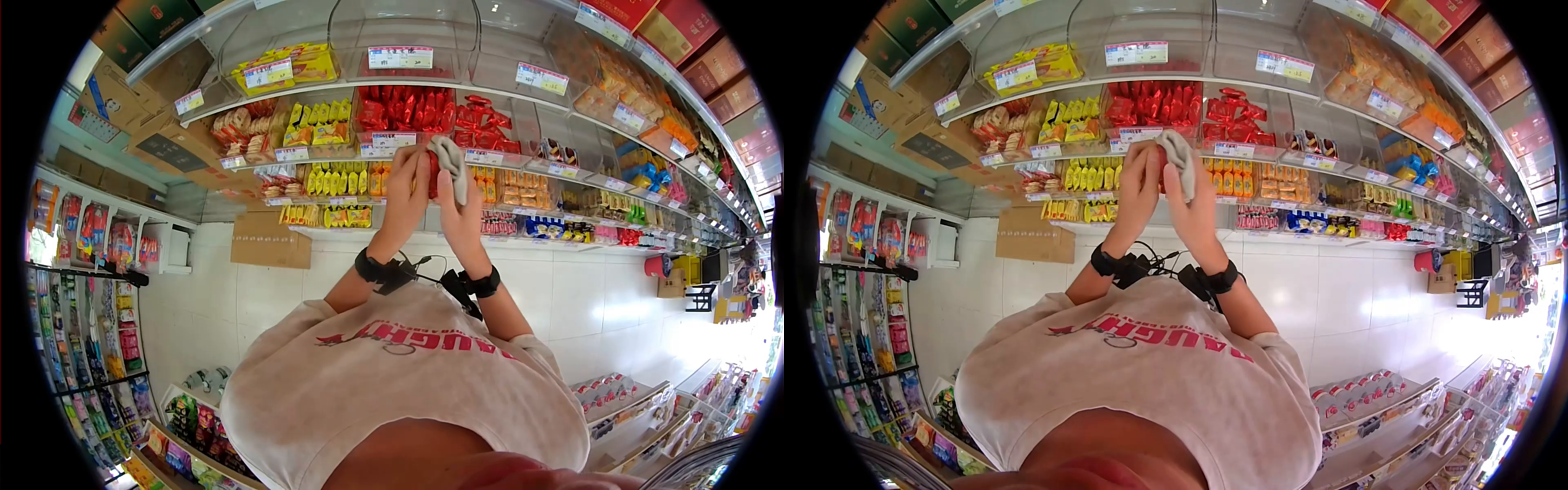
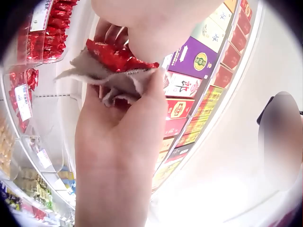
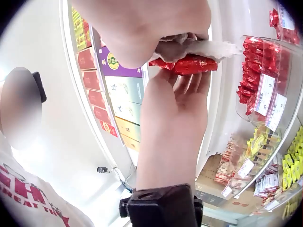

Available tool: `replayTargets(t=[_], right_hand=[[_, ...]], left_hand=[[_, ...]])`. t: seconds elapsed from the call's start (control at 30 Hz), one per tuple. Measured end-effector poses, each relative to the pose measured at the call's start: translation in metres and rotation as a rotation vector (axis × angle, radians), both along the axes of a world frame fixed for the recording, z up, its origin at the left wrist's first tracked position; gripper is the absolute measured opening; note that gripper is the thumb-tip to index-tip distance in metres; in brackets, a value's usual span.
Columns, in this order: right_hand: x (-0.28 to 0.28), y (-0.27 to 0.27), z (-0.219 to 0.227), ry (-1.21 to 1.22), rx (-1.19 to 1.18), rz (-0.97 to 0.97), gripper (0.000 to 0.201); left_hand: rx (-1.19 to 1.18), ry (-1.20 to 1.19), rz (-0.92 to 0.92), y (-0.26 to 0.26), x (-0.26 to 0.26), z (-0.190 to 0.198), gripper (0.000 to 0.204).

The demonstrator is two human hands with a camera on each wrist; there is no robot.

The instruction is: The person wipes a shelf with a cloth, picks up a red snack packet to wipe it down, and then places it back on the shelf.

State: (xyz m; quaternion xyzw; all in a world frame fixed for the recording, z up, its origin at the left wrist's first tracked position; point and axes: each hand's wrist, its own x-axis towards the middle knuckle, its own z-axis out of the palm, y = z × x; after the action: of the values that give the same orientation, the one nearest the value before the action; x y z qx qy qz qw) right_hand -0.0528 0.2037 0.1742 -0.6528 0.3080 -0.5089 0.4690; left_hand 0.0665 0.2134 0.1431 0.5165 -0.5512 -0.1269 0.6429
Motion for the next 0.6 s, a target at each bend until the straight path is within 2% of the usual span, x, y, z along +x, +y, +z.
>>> replayTargets(t=[0.03, 0.1, 0.17, 0.27, 0.37, 0.47, 0.5, 0.57, 0.6], right_hand=[[0.002, -0.005, -0.011, 0.032, -0.093, 0.005, 0.043], [0.005, -0.007, -0.014, 0.002, -0.119, 0.02, 0.048], [0.009, -0.002, -0.01, -0.119, 0.017, 0.041, 0.052], [-0.004, -0.023, -0.028, 0.017, 0.359, 0.109, 0.055], [-0.014, -0.035, -0.05, -0.374, 0.53, 0.134, 0.057], [-0.02, -0.025, -0.02, -0.433, 0.535, 0.061, 0.061], [-0.02, -0.024, -0.021, -0.449, 0.543, 0.049, 0.056], [-0.026, -0.028, -0.036, -0.323, 0.55, 0.108, 0.05], [-0.026, -0.027, -0.034, -0.259, 0.553, 0.138, 0.046]], left_hand=[[0.043, 0.079, -0.06, 0.001, 0.0, 0.001, 0.023], [0.12, 0.178, -0.132, 0.003, -0.002, 0.002, 0.025], [0.191, 0.223, -0.151, 0.006, -0.007, 0.003, 0.026], [0.283, 0.267, -0.327, 0.015, -0.007, 0.013, 0.029], [0.275, 0.382, -0.4, 0.016, -0.01, 0.017, 0.028], [0.107, -0.032, -0.133, 0.004, 0.008, -0.003, 0.025], [0.108, 0.065, -0.172, 0.003, 0.008, 0.0, 0.024], [0.115, 0.257, -0.253, 0.003, 0.007, 0.006, 0.023], [0.132, 0.252, -0.263, 0.005, 0.006, 0.009, 0.022]])
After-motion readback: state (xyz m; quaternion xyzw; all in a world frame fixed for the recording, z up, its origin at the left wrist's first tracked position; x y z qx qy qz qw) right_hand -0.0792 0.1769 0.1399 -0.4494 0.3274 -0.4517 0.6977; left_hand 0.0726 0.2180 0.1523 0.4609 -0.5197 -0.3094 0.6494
